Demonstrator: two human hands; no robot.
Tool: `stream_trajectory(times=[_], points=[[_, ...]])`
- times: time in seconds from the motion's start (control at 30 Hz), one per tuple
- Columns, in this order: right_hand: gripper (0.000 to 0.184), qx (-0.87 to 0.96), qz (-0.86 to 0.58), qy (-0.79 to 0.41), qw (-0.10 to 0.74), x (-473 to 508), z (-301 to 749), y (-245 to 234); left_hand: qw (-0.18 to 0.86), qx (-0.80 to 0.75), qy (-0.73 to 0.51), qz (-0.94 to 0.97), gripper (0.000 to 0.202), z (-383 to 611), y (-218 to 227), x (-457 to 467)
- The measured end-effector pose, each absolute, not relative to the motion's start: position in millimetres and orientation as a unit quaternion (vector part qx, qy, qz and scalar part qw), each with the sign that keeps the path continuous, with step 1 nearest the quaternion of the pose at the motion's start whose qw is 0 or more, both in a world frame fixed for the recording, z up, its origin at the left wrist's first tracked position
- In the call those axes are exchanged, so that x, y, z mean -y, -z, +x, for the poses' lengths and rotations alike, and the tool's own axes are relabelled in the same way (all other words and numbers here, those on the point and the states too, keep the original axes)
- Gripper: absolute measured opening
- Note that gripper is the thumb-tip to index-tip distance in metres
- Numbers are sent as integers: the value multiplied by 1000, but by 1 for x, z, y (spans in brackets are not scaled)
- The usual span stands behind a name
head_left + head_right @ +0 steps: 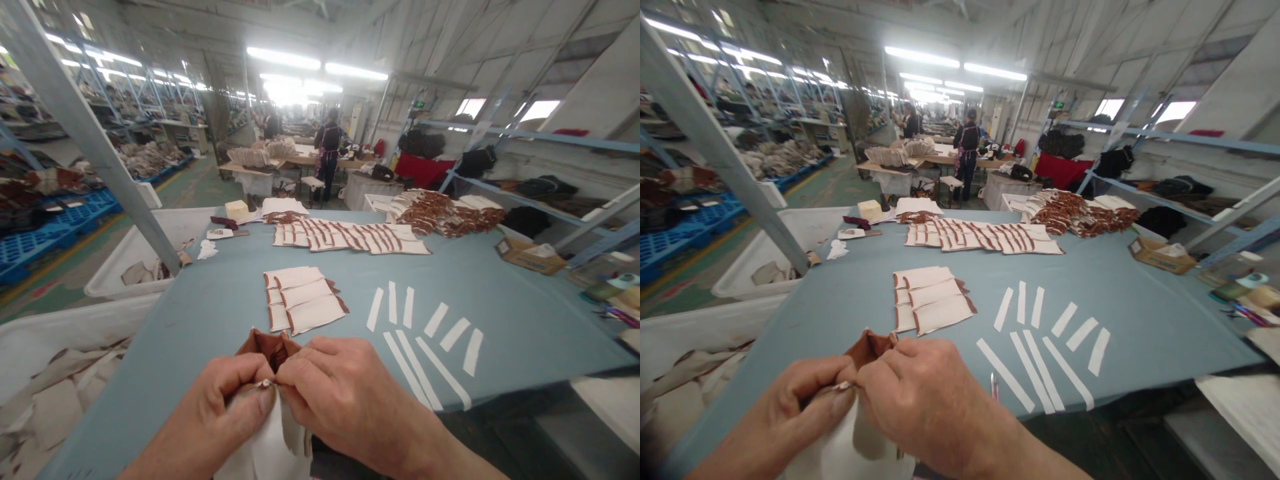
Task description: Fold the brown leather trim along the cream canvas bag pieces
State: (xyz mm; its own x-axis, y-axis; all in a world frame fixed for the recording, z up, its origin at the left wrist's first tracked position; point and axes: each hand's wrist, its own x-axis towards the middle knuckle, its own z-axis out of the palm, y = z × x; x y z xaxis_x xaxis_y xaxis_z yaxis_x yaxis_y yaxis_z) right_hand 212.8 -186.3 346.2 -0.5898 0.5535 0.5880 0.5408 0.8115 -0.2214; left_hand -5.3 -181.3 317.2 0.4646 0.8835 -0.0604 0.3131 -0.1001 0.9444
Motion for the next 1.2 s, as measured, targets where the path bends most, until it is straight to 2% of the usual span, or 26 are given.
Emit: stream_trajectory(times=[0.13,0.3,0.73,0.97,1.2], points=[[29,874,-316,22,368,190,208,-344,512,-426,-287,688,37,-4,-318,185],[17,837,-324,-88,433,186,209,-338,542,-419,-297,666,37,-3,-316,191],[14,797,-394,-222,401,190,221,-323,444,-484,-338,674,29,19,-311,194],[4,720,-405,-420,376,195,233,-334,394,-475,-319,719,34,32,-324,195],[12,729,-395,-416,373,195,234,-338,415,-456,-233,752,37,13,-345,195]])
